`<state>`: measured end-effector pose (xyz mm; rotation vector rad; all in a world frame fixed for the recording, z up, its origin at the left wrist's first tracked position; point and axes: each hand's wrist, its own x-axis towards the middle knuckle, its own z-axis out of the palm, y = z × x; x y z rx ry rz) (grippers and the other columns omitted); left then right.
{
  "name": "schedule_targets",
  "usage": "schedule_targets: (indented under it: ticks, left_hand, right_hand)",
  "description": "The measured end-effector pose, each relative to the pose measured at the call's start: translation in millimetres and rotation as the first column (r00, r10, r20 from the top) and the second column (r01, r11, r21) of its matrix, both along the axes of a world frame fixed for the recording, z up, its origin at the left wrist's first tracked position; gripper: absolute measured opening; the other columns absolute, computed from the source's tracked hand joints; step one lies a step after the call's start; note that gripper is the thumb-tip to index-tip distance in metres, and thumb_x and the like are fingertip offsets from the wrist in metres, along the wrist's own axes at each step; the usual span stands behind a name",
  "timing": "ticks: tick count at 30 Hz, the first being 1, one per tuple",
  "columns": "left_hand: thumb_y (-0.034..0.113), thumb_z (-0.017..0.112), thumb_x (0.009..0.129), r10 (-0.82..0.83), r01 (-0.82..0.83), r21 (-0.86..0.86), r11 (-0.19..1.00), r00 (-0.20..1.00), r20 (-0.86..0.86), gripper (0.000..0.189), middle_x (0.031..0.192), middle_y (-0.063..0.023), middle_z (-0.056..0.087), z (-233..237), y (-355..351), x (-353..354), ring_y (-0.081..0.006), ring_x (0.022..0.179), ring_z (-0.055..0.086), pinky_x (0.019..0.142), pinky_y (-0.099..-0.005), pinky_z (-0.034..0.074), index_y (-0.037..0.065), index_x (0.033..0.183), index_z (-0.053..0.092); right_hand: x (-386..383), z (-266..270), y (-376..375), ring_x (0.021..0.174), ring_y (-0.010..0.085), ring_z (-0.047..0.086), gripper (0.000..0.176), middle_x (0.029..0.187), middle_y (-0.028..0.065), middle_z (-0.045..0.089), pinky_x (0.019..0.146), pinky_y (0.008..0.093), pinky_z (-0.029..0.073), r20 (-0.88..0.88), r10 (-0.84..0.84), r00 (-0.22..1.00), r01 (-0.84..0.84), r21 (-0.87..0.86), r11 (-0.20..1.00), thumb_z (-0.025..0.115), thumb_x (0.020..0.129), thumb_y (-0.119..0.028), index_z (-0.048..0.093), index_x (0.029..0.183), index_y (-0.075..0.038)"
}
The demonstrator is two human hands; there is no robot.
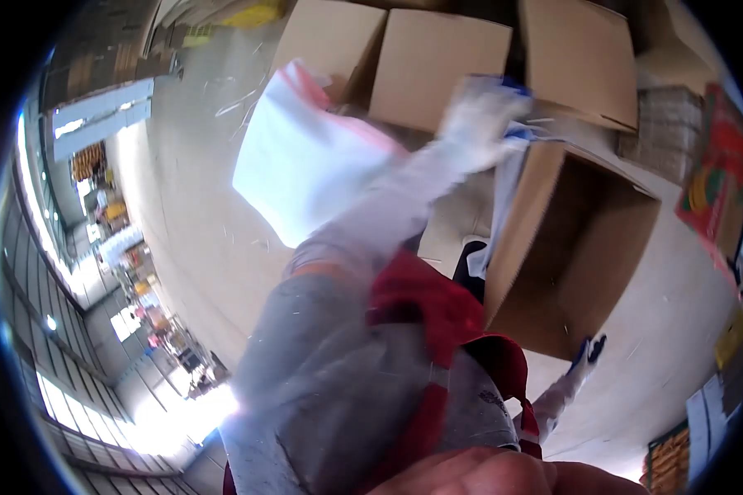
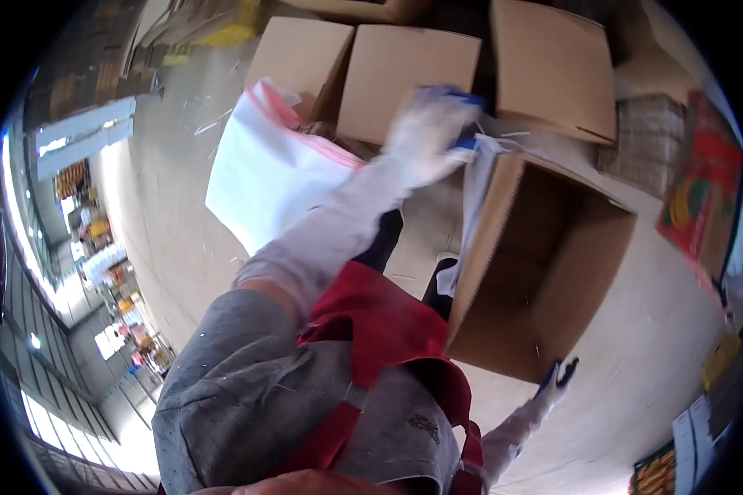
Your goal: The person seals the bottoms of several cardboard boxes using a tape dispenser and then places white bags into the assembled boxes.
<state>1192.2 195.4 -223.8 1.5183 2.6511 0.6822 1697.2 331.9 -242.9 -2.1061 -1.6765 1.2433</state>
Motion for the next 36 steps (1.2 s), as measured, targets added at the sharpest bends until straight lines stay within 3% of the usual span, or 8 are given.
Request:
schedule_targets:
  ticks: [2,6,10,12,16,24,30,36]
  left_hand:
    - [0.041,0.059,0.08,0.336,-0.36,-0.205,0.91,0.931,-0.144,0.062,0.131,-0.014,0.045,-31.6,-120.5,-49.2,-0.0348,0.126,0.034,0.106,-0.0475,0.022,0.008,0.13,0.044]
    - [0.044,0.056,0.083,0.819,-0.771,-0.537,0.342,0.525,-0.233,0.076,0.143,-0.0209,0.028,-77.9,-311.3,-79.8,-0.0382,0.133,0.023,0.109,-0.0494,0.016,0.003,0.14,0.026]
    - [0.041,0.055,0.084,0.793,-0.698,-0.408,0.588,0.597,0.121,0.079,0.144,-0.0261,0.021,-96.4,-342.2,52.3,-0.0397,0.136,0.012,0.11,-0.0517,0.004,0.005,0.143,0.016]
    - [0.04,0.055,0.084,0.771,-0.664,-0.392,0.636,0.546,0.328,0.075,0.143,-0.0265,0.022,-71.3,-362.9,61.4,-0.0396,0.136,0.015,0.111,-0.0493,0.006,0.005,0.142,0.021]
    - [0.012,0.052,0.085,0.629,-0.811,-0.143,0.568,0.315,0.711,0.059,0.142,-0.0216,0.03,-57.4,-380.2,52.3,-0.0347,0.133,0.026,0.111,-0.0446,0.015,0.002,0.138,0.029]
    - [0.014,0.082,0.062,0.826,-0.89,-0.239,0.387,0.219,0.52,0.058,0.101,-0.0102,0.051,16.5,-326.8,-16.4,-0.0179,0.081,0.058,0.072,-0.03,0.051,0.002,0.112,0.054]
    - [0.028,0.076,0.067,0.864,-0.764,-0.451,0.462,0.272,0.424,0.067,0.106,-0.0184,0.051,3.6,-295.2,-28.6,-0.0291,0.091,0.056,0.076,-0.0363,0.049,-0.001,0.118,0.044]
    - [0.006,0.064,0.075,0.503,-0.812,-0.398,0.427,-0.152,0.851,0.025,0.084,-0.0069,0.067,25.8,-350.4,-47.2,-0.0155,0.07,0.062,0.065,-0.0267,0.05,-0.004,0.098,0.064]
  right_hand:
    - [-23.0,24.5,-10.5,0.111,0.0215,0.051,0.045,0.131,0.013,0.048,0.094,0.031,0.041,-0.143,-0.078,0.987,0.102,0.169,0.98,0.055,0.09,-0.01,0.043,0.131,0.001]
    - [-157.5,85.5,-20.4,0.118,0.0272,0.047,0.041,0.133,0.0172,0.043,0.096,0.0355,0.042,-0.148,0.552,0.821,-0.455,0.415,0.788,0.051,0.089,-0.006,0.043,0.128,0.005]
    - [-340.9,80.3,-100.3,0.121,0.0258,0.044,0.045,0.129,0.0137,0.047,0.097,0.0376,0.039,-0.528,0.6,0.601,-0.709,-0.005,0.705,0.056,0.081,-0.005,0.049,0.125,-0.002]
    - [-415.4,26.2,-168.4,0.118,0.0324,0.044,0.053,0.124,0.0144,0.05,0.098,0.0415,0.037,-0.185,0.981,0.064,-0.949,0.293,0.118,0.067,0.078,-0.025,0.05,0.124,-0.007]
    - [-493.8,-33.8,-277.5,0.12,0.0336,0.043,0.078,0.131,0.0155,0.045,0.101,0.0429,0.033,0.03,0.979,-0.202,-0.979,-0.04,-0.201,0.065,0.075,-0.046,0.034,0.137,-0.01]
    - [-447.7,-27.5,-308.1,0.08,0.0313,0.063,0.054,0.092,0.0143,0.064,0.073,0.0415,0.05,-0.155,0.987,0.044,-0.996,0.069,0.055,0.057,0.079,-0.023,0.043,0.131,-0.025]
    - [-458.1,23.4,-321.0,0.069,0.028,0.06,0.047,0.074,0.0093,0.061,0.062,0.0413,0.046,-0.053,0.942,-0.332,-0.935,0.15,-0.322,0.056,0.076,-0.014,0.052,0.123,-0.017]
    - [-441.3,52.3,-311.6,0.08,0.027,0.061,0.059,0.085,0.0108,0.063,0.075,0.0376,0.047,-0.481,0.846,-0.229,-0.964,0.234,-0.128,0.063,0.074,-0.008,0.046,0.131,-0.016]
